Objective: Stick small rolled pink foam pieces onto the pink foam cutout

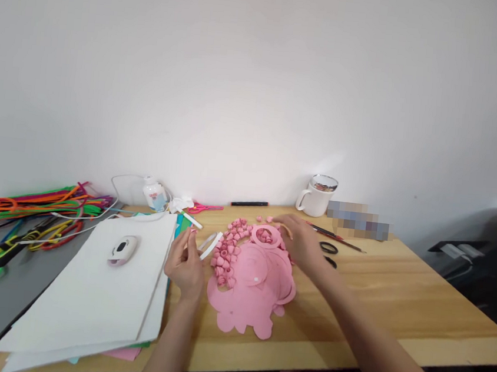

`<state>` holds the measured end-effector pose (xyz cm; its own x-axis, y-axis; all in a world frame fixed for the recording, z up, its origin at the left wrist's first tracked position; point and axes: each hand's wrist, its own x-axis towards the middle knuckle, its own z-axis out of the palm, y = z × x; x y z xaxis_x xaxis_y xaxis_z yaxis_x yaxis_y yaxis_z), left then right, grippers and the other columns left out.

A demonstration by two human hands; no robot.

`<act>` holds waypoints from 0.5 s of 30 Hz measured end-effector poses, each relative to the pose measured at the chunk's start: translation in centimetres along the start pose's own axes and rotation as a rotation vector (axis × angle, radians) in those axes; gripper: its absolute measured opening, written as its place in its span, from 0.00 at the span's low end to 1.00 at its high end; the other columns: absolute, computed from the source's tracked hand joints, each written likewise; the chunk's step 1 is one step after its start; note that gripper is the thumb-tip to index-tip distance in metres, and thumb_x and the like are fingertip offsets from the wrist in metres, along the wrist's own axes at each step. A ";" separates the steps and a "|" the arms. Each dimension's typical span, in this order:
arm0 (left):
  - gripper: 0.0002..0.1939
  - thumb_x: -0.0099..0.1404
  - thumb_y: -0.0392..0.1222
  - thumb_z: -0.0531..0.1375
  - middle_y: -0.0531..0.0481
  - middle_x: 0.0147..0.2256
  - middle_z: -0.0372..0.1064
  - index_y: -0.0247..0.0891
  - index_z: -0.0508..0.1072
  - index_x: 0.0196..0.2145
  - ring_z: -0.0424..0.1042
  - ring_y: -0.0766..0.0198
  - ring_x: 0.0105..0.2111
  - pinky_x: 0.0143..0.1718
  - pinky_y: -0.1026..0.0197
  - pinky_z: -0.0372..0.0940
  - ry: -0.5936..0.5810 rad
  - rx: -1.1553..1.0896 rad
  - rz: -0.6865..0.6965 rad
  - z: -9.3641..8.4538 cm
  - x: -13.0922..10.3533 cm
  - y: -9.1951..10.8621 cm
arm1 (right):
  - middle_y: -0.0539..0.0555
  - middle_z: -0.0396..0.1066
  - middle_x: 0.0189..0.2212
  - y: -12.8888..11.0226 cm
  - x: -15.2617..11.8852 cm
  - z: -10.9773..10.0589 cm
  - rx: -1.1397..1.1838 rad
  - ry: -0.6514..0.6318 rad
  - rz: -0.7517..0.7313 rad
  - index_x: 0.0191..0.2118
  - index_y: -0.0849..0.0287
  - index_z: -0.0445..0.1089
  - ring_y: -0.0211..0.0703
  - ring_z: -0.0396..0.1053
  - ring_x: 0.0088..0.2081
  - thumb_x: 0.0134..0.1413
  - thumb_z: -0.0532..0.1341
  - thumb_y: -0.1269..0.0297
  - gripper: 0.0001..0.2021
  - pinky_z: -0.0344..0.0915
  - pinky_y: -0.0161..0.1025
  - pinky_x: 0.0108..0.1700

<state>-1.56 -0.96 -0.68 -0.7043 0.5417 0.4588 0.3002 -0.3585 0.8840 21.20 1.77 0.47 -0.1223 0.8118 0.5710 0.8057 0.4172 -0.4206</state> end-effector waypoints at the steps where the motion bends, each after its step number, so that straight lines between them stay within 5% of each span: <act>1: 0.12 0.58 0.45 0.59 0.46 0.40 0.73 0.37 0.76 0.37 0.71 0.67 0.26 0.17 0.67 0.64 0.002 -0.010 -0.025 0.0 0.0 0.1 | 0.58 0.71 0.38 1.8 -0.4 -0.7 -0.096 -0.095 0.083 0.40 0.59 0.70 0.46 0.68 0.40 0.50 0.51 0.78 0.15 0.62 0.40 0.42; 4: 0.12 0.58 0.45 0.59 0.46 0.40 0.74 0.37 0.76 0.36 0.71 0.68 0.24 0.17 0.68 0.64 0.000 -0.034 -0.056 0.1 -0.1 0.3 | 0.60 0.71 0.37 6.6 -2.4 -2.2 -0.340 -0.311 0.250 0.41 0.62 0.69 0.46 0.68 0.39 0.45 0.52 0.81 0.18 0.59 0.37 0.39; 7: 0.12 0.58 0.45 0.60 0.46 0.39 0.73 0.37 0.77 0.36 0.71 0.68 0.25 0.18 0.67 0.65 -0.016 -0.043 -0.033 0.3 -0.1 0.1 | 0.61 0.70 0.32 9.5 -4.5 -2.8 -0.421 -0.478 0.264 0.37 0.64 0.69 0.47 0.67 0.34 0.49 0.54 0.76 0.11 0.57 0.36 0.34; 15: 0.11 0.59 0.45 0.59 0.45 0.40 0.73 0.38 0.77 0.36 0.73 0.63 0.32 0.20 0.66 0.65 -0.052 -0.026 0.006 0.2 -0.3 -0.4 | 0.63 0.71 0.37 10.5 -6.1 -3.8 -0.477 -0.492 0.356 0.46 0.62 0.68 0.51 0.70 0.38 0.48 0.55 0.75 0.17 0.60 0.38 0.35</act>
<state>-1.31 -0.84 -1.19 -0.6678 0.5779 0.4690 0.2869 -0.3816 0.8787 32.61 -0.33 -4.78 0.0374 0.9988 0.0318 0.9937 -0.0338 -0.1069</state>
